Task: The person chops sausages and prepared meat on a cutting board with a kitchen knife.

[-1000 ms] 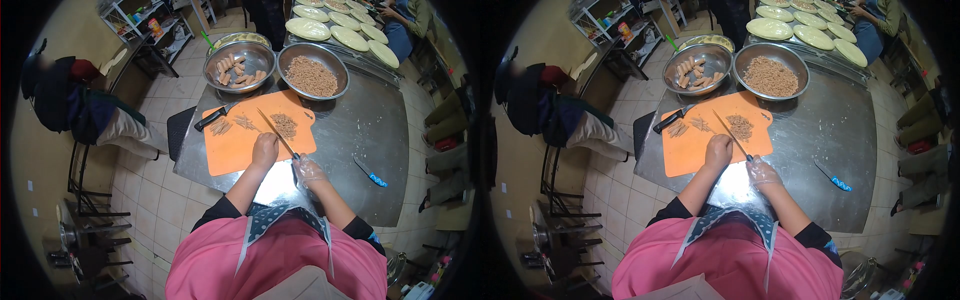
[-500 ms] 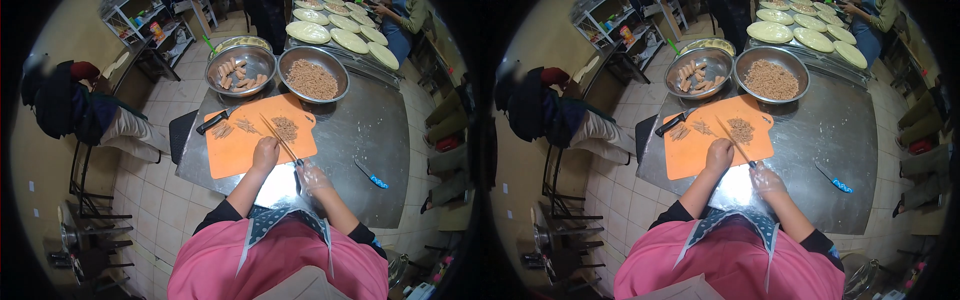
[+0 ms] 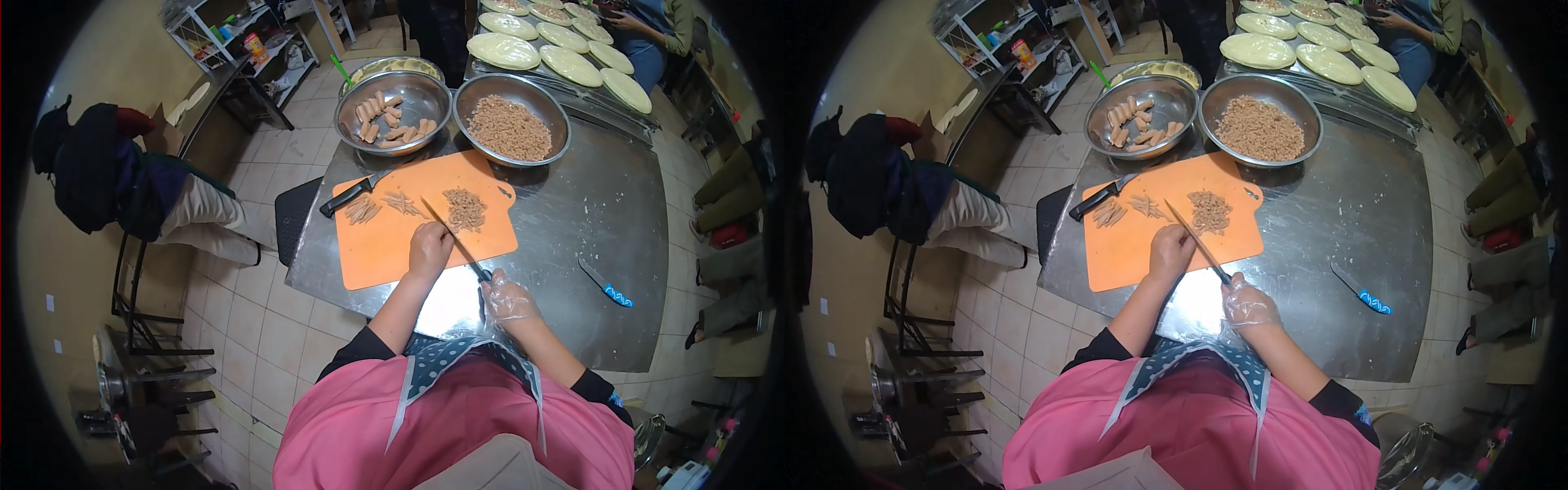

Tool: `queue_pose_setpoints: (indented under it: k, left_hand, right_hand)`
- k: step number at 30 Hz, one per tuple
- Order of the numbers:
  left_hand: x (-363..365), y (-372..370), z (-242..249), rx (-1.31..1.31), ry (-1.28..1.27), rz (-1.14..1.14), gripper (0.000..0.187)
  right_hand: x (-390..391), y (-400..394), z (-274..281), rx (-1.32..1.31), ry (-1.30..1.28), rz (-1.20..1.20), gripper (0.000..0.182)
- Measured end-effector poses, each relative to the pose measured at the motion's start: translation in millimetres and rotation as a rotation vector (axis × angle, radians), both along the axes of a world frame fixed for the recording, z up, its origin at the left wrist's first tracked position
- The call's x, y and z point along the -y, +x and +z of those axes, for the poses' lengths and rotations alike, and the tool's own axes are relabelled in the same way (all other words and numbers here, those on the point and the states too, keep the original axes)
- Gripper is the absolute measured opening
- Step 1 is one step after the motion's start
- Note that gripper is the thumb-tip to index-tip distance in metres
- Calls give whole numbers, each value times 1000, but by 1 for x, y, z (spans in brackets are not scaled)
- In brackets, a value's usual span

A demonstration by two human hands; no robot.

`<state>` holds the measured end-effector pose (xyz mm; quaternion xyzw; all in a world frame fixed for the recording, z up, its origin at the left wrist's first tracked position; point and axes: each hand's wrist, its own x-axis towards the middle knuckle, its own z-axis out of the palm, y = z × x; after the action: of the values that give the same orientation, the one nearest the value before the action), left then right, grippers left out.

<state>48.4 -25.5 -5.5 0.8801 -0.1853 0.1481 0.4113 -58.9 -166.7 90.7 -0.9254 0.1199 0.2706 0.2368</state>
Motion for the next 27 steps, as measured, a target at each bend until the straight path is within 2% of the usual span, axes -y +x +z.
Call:
queue_pose_setpoints:
  k: [3, 7, 9, 13, 18, 20, 27]
  left_hand:
    - [1, 0, 2, -15, -30, -3, 7]
    - [1, -1, 0, -7, -62, -4, 7]
    - [-1, 1, 1, -31, -69, -2, 8]
    - [0, -1, 2, -45, -23, 34, 7]
    - [0, -1, 0, 10, -47, 81, 10]
    - [0, -2, 0, -100, -184, 107, 11]
    - [-3, -2, 5, -113, -96, 100, 11]
  right_hand:
    - [0, 4, -19, 59, 19, -14, 38]
    - [2, 12, -14, 76, 79, -30, 38]
    - [3, 6, -2, 86, 45, 35, 39]
    - [2, 1, -9, 34, 37, 18, 39]
    - [3, 12, -20, 130, 92, 13, 38]
    - [4, 9, -8, 103, 83, 30, 39]
    - [-2, 10, -19, 70, 34, 5, 42]
